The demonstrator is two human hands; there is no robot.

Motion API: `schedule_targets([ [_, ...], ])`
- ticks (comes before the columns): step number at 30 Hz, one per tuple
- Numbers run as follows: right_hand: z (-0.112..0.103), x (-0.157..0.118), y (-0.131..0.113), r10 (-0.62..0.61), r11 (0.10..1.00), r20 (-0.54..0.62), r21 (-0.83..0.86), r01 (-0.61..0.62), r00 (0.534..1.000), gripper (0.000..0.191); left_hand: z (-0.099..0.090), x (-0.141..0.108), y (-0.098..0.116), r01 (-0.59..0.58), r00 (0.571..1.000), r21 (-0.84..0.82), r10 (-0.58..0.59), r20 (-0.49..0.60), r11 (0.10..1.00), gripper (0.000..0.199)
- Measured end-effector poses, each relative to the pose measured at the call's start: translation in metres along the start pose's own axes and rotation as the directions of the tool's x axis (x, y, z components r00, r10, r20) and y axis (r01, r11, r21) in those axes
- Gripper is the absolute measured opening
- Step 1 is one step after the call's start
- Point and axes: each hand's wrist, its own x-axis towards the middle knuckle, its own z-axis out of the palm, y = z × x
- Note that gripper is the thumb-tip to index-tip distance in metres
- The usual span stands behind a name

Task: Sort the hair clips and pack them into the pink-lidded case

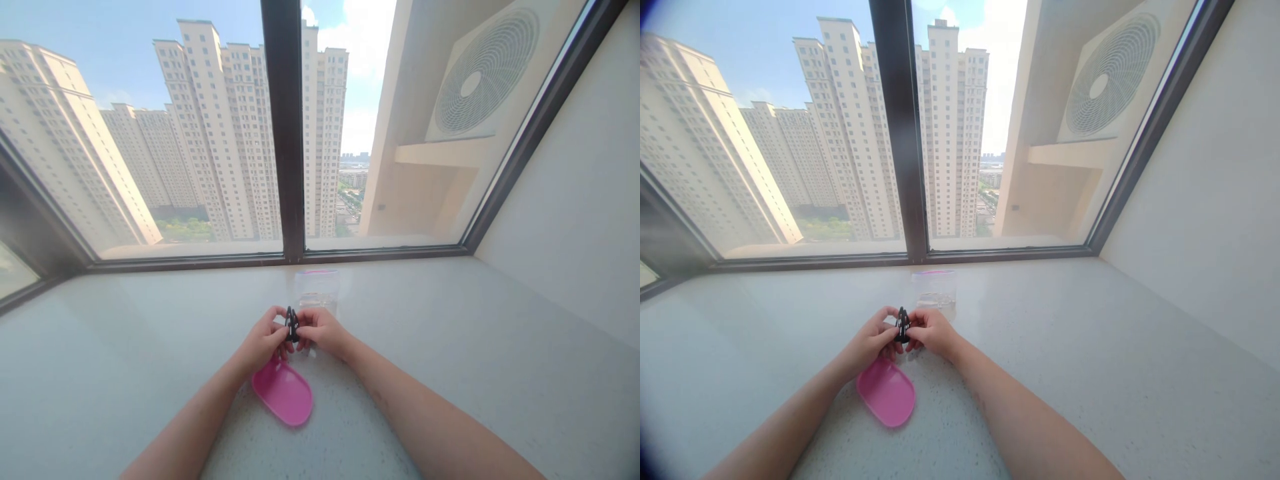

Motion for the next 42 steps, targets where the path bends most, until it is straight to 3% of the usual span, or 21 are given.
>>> schedule_targets([
  [18,0.0022,-0.0019,-0.0011,-0.023,0.996,-0.069,-0.082,0.017,0.997,0.019,0.0021,-0.0021,0.0057,-0.01,1.0,0.055,0.012,-0.025,0.998,0.02],
  [24,-0.0012,-0.0021,0.0002,-0.004,1.0,-0.109,-0.019,0.001,0.994,0.013,0.0044,-0.0034,0.0077,0.003,0.999,0.072,0.0,-0.038,0.997,0.021],
  [29,-0.0042,-0.0013,-0.0008,0.01,0.995,-0.077,0.096,-0.003,0.997,0.025,0.0018,-0.0003,0.0047,0.029,0.999,0.037,-0.028,-0.016,0.999,0.033],
  [42,-0.0057,0.0004,0.0009,0.014,0.996,-0.034,0.094,-0.011,0.999,0.025,-0.0026,-0.0005,0.0054,0.057,0.998,-0.07,-0.056,0.02,0.996,0.039],
])
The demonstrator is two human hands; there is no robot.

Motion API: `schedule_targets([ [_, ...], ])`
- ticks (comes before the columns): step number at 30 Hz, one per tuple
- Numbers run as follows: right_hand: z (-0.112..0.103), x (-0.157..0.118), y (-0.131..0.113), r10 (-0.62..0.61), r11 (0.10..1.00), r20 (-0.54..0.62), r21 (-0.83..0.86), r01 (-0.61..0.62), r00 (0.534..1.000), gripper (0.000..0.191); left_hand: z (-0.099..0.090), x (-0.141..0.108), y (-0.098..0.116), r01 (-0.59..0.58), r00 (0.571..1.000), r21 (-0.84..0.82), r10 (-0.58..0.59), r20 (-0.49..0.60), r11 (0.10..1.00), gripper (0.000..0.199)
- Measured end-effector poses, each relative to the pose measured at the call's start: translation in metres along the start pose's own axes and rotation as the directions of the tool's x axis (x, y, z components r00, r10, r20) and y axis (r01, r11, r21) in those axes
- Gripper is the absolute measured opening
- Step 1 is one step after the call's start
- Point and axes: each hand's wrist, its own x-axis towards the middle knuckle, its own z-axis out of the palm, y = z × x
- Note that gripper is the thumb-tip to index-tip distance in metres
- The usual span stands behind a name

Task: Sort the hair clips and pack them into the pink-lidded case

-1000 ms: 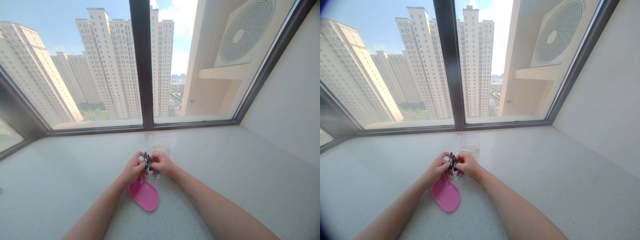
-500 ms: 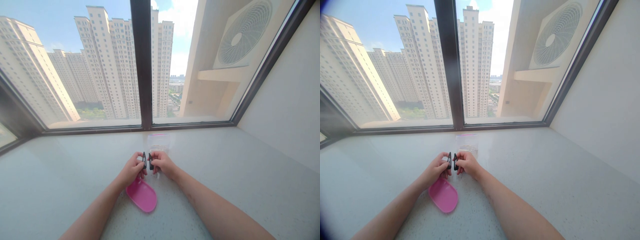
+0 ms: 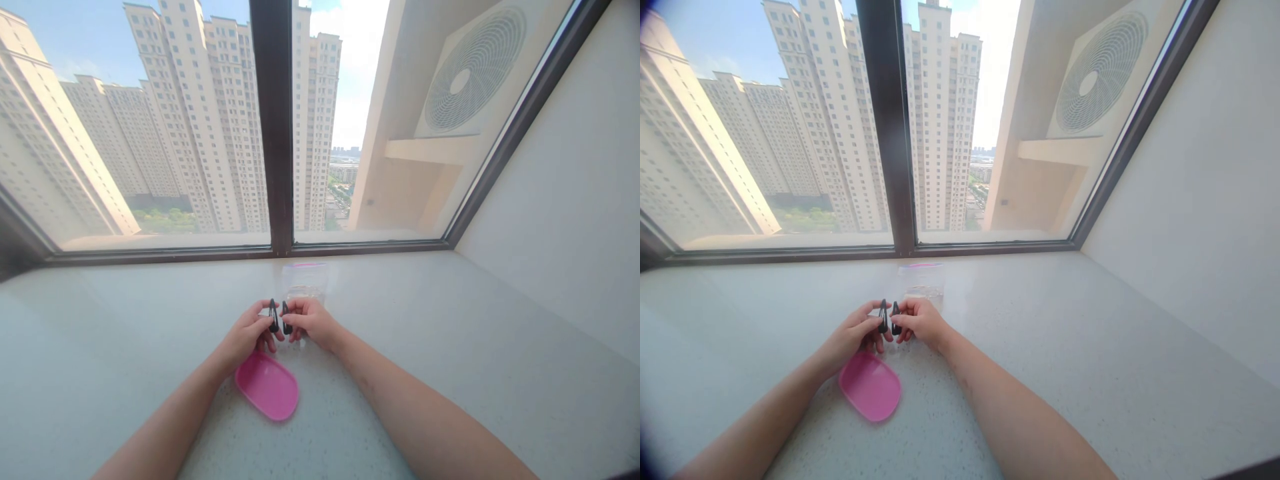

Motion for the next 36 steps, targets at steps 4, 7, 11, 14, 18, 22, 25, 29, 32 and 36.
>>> schedule_targets([
  [4,0.0,0.0,0.0,0.046,0.999,0.04,-0.003,-0.046,0.998,0.025,0.0,0.001,-0.002,-0.005,1.0,-0.002,0.005,0.012,1.0,0.037],
  [7,0.0,-0.001,-0.001,0.058,0.998,0.033,0.01,-0.058,0.998,0.025,0.0,0.002,-0.004,-0.005,1.0,0.025,0.004,0.024,1.0,0.036],
  [11,0.002,-0.002,-0.002,0.058,0.998,0.032,0.019,-0.059,0.998,0.028,-0.001,0.002,-0.005,-0.007,0.999,0.046,0.005,0.033,0.999,0.032],
  [14,0.002,-0.002,0.0,0.056,0.998,0.047,0.011,-0.057,0.997,0.032,-0.001,0.001,-0.005,-0.018,0.999,0.029,0.017,0.028,0.999,0.03],
  [18,0.001,-0.001,0.001,0.036,0.999,0.062,-0.008,-0.036,0.997,0.033,-0.001,0.001,-0.004,-0.022,0.999,0.003,0.022,0.025,1.0,0.029],
  [22,0.001,0.0,0.001,0.02,1.0,0.068,-0.019,-0.019,0.997,0.032,0.001,0.0,-0.001,-0.018,1.0,-0.001,0.018,0.013,1.0,0.028],
  [25,0.001,-0.001,0.0,0.022,1.0,0.06,-0.021,-0.021,0.998,0.032,0.001,-0.001,0.002,-0.02,1.0,0.0,0.02,-0.008,1.0,0.028],
  [29,0.0,-0.001,-0.001,0.032,0.999,0.04,-0.032,-0.03,0.999,0.033,0.0,-0.002,0.006,-0.038,0.998,0.013,0.038,-0.05,0.999,0.03],
  [32,0.0,-0.002,-0.002,0.032,0.999,0.034,-0.041,-0.031,0.999,0.034,0.0,-0.003,0.007,-0.034,0.998,0.017,0.035,-0.058,0.999,0.031],
  [36,0.001,-0.002,-0.003,0.031,0.999,0.031,-0.04,-0.029,0.999,0.035,0.002,-0.002,0.007,-0.036,0.998,0.01,0.036,-0.049,0.999,0.034],
])
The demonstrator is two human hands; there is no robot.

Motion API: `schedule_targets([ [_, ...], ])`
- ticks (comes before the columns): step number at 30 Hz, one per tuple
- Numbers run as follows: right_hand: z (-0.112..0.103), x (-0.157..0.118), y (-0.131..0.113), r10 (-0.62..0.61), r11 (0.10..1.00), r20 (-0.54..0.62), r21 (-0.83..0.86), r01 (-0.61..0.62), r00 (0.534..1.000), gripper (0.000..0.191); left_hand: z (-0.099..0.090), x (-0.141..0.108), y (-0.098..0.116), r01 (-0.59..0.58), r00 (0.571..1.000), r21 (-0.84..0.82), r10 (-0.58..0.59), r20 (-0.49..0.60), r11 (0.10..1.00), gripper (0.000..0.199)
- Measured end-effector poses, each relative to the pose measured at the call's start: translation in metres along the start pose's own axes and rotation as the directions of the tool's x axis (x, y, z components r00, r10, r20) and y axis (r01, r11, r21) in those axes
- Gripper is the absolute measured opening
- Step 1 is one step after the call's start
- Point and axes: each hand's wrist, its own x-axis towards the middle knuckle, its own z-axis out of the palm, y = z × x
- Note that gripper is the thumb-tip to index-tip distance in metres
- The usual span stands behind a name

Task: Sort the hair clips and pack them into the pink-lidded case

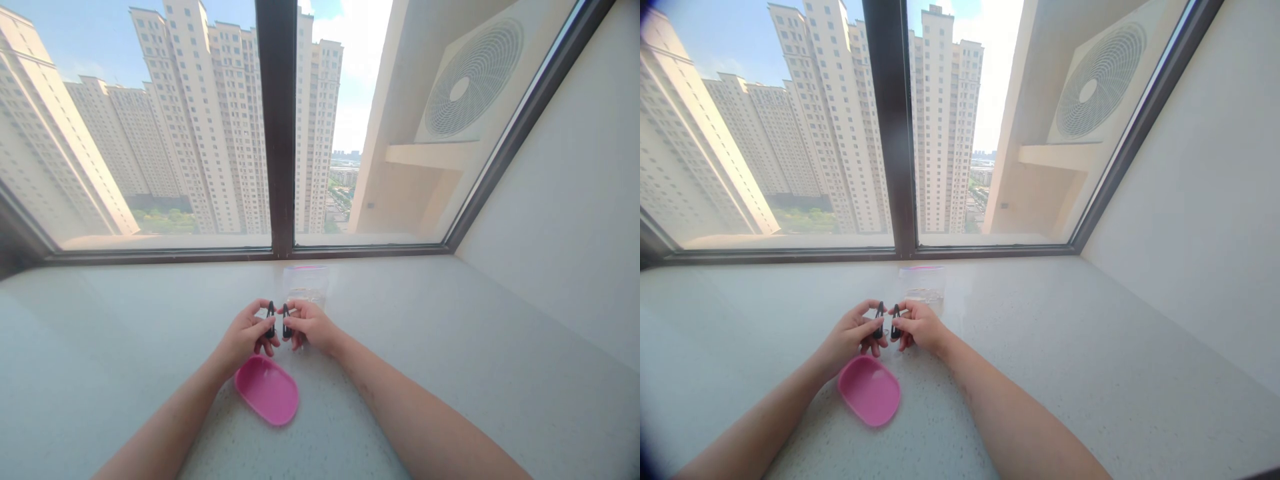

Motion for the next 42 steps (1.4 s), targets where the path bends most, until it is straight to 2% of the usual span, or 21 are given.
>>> schedule_targets([
  [6,0.0,0.0,0.0,-0.008,1.0,0.022,-0.023,0.009,1.0,0.033,0.002,0.002,-0.002,-0.059,0.995,0.029,0.061,-0.078,0.998,0.04],
  [21,0.001,-0.001,-0.002,-0.06,0.997,0.024,-0.039,0.06,0.998,0.027,0.003,-0.002,0.004,-0.021,0.998,0.034,0.023,-0.06,0.999,0.039],
  [31,0.003,-0.003,-0.006,-0.082,0.995,0.04,-0.049,0.083,0.996,0.027,0.003,-0.002,0.004,-0.043,0.996,0.024,0.045,-0.082,0.999,0.041],
  [37,0.003,-0.002,-0.005,-0.075,0.993,0.014,-0.085,0.076,0.997,0.029,0.004,0.0,-0.001,-0.08,0.991,0.084,0.088,-0.099,0.993,0.039],
  [42,0.002,0.0,-0.002,-0.05,0.996,0.041,-0.075,0.053,0.998,0.031,0.005,-0.001,-0.01,-0.138,0.985,0.17,0.153,-0.082,0.976,0.038],
])
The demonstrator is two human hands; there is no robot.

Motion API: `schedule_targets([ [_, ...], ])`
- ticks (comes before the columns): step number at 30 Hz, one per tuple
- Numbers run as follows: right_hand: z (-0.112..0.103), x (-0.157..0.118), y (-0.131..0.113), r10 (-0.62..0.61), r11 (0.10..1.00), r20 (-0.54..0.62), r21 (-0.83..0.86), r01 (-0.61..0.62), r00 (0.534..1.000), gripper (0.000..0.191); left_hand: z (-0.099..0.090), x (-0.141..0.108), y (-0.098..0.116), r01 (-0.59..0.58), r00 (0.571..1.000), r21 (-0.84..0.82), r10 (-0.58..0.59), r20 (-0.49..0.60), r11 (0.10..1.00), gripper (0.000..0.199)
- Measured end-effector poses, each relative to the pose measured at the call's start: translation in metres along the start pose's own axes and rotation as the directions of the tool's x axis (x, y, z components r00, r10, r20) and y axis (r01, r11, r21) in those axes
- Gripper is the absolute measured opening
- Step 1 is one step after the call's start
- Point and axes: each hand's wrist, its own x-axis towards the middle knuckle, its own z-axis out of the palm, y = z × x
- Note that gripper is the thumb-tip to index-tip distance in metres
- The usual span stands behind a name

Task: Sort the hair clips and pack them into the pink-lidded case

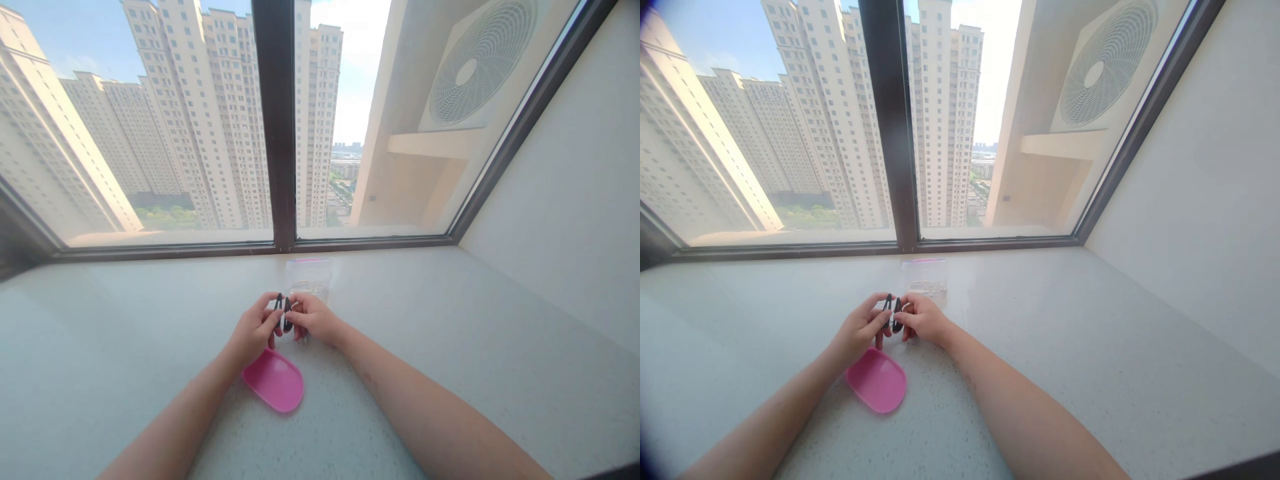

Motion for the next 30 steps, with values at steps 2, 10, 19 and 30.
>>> schedule_targets([
  [2,-0.0002,-0.0001,0.0006,0.009,1.0,0.008,0.001,-0.009,1.0,0.031,0.0004,-0.0003,-0.0023,-0.017,1.0,0.037,0.017,-0.005,0.999,0.037],
  [10,-0.0012,-0.0013,0.004,0.007,1.0,0.007,-0.013,-0.007,1.0,0.027,0.0008,-0.0005,-0.0013,-0.033,0.999,0.083,0.035,-0.027,0.996,0.038],
  [19,-0.0004,-0.0009,0.0033,0.018,1.0,0.019,0.006,-0.018,1.0,0.025,0.0013,-0.002,0.0011,-0.041,0.999,0.14,0.046,-0.03,0.989,0.034],
  [30,-0.0004,0.0016,0.0061,0.033,0.996,0.007,0.078,-0.034,0.999,0.026,0.0002,0.003,-0.003,-0.079,0.989,0.195,0.101,-0.103,0.978,0.038],
])
